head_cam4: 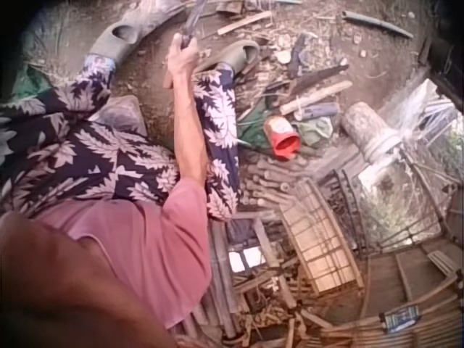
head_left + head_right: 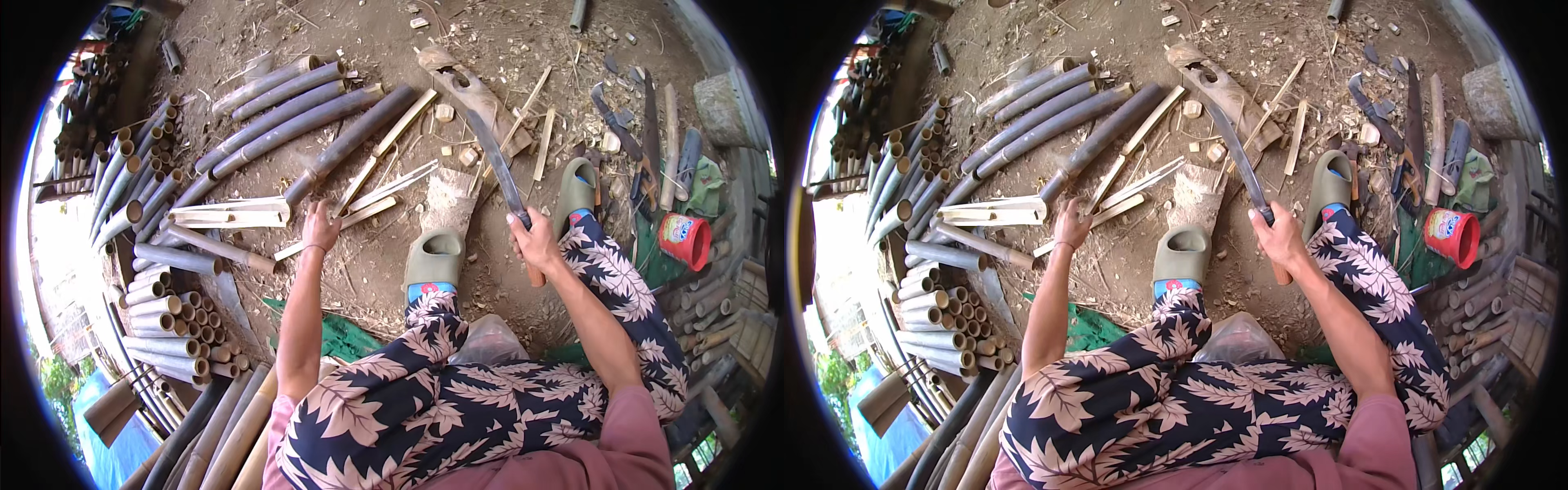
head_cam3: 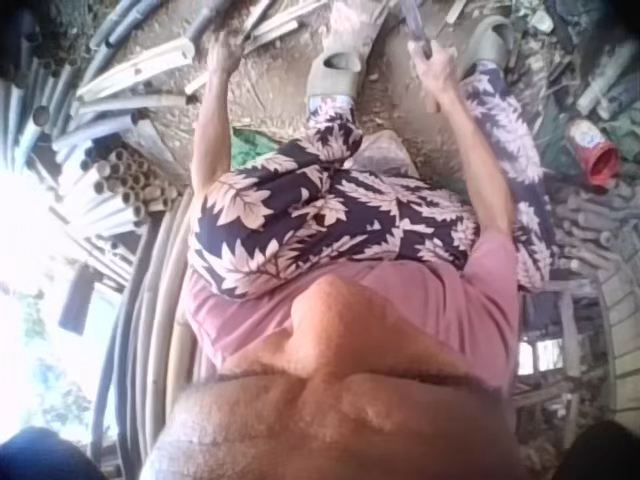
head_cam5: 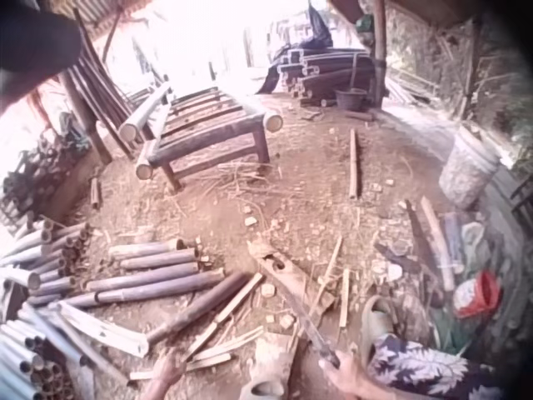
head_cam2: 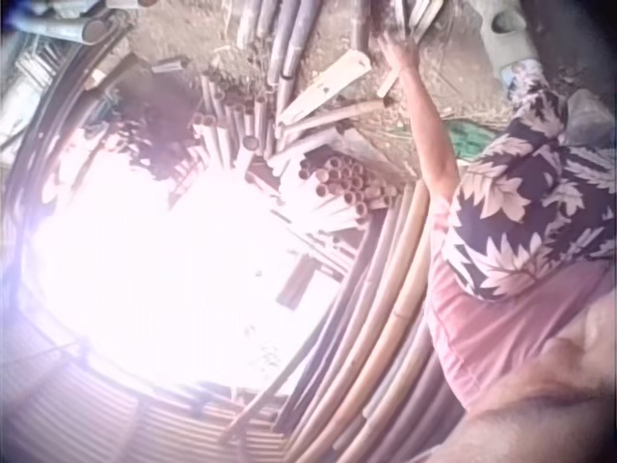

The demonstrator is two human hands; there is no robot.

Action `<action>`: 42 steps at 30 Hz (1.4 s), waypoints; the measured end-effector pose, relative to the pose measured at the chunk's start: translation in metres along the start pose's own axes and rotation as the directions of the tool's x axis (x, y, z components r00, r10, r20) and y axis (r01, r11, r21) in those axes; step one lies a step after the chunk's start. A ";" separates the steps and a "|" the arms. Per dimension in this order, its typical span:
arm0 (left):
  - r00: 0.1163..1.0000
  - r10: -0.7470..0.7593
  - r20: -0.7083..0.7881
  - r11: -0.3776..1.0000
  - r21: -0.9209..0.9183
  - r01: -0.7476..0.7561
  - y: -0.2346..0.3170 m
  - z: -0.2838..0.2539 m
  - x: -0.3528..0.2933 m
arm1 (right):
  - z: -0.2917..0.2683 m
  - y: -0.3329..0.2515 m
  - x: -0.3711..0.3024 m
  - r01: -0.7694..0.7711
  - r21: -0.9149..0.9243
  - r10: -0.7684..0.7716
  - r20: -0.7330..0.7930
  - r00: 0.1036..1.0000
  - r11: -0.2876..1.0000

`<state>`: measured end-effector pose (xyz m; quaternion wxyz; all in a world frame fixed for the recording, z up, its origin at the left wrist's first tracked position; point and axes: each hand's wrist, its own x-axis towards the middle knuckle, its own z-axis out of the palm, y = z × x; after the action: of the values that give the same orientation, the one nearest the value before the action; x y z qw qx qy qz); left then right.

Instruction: The person shaves a piece of bamboo using a knife while sitting on the floor among several bamboo poles.

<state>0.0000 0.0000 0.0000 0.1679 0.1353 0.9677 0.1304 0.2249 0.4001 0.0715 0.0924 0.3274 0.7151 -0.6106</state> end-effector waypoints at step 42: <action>0.924 -0.115 -0.364 0.052 -0.931 -0.361 0.208 -0.146 -0.134 | 0.098 -0.141 -0.047 0.798 -0.166 -0.763 0.236 0.602 0.579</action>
<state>0.1146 0.1224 0.2335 0.0309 0.0425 0.6099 0.7908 0.1528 0.2861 0.1883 -0.0954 -0.0793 0.8495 -0.5128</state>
